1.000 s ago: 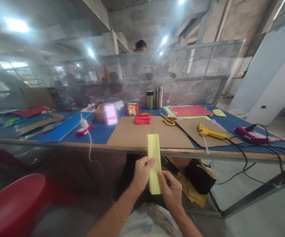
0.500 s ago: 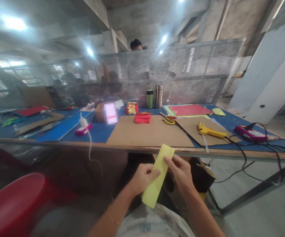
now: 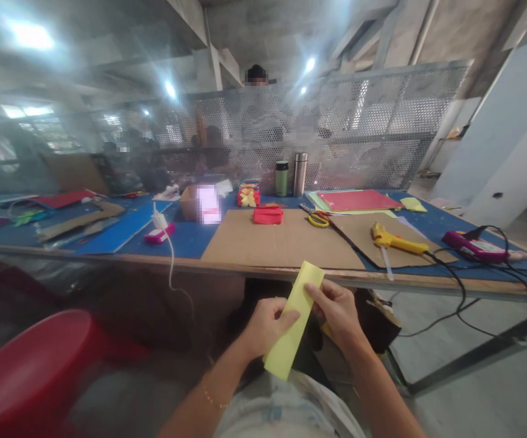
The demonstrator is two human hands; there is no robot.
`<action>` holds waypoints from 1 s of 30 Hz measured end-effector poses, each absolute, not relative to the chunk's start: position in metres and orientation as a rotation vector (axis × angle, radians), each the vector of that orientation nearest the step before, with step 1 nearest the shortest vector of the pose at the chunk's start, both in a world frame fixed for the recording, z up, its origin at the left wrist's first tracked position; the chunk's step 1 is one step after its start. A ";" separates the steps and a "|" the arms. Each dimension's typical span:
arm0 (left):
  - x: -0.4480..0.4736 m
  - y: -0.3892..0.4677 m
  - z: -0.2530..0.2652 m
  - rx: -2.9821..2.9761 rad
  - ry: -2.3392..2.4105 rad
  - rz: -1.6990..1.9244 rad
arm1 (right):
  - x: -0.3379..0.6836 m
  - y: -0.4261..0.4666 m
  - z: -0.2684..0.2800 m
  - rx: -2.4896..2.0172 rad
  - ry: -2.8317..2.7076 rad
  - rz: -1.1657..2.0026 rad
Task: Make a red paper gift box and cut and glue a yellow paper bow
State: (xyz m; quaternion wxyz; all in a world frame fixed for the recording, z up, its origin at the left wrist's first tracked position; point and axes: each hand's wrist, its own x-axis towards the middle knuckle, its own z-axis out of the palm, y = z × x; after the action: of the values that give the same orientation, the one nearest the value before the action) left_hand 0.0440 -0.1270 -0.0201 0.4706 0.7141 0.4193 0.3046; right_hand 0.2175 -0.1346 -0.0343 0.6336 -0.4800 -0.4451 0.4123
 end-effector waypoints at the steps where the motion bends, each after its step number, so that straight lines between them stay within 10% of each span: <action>1: 0.043 -0.127 -0.020 1.733 1.021 0.739 | 0.218 -0.134 -0.033 -1.091 -1.021 0.958; 30: 0.032 -0.128 -0.020 1.751 1.002 0.557 | 0.235 -0.117 -0.040 -1.015 -0.978 1.150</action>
State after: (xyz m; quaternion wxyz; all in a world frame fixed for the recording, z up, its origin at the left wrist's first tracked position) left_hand 0.0316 -0.1284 -0.0197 0.5005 0.7244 0.4145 0.2302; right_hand 0.2347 -0.1174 -0.0397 0.6142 -0.4404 -0.4244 0.4988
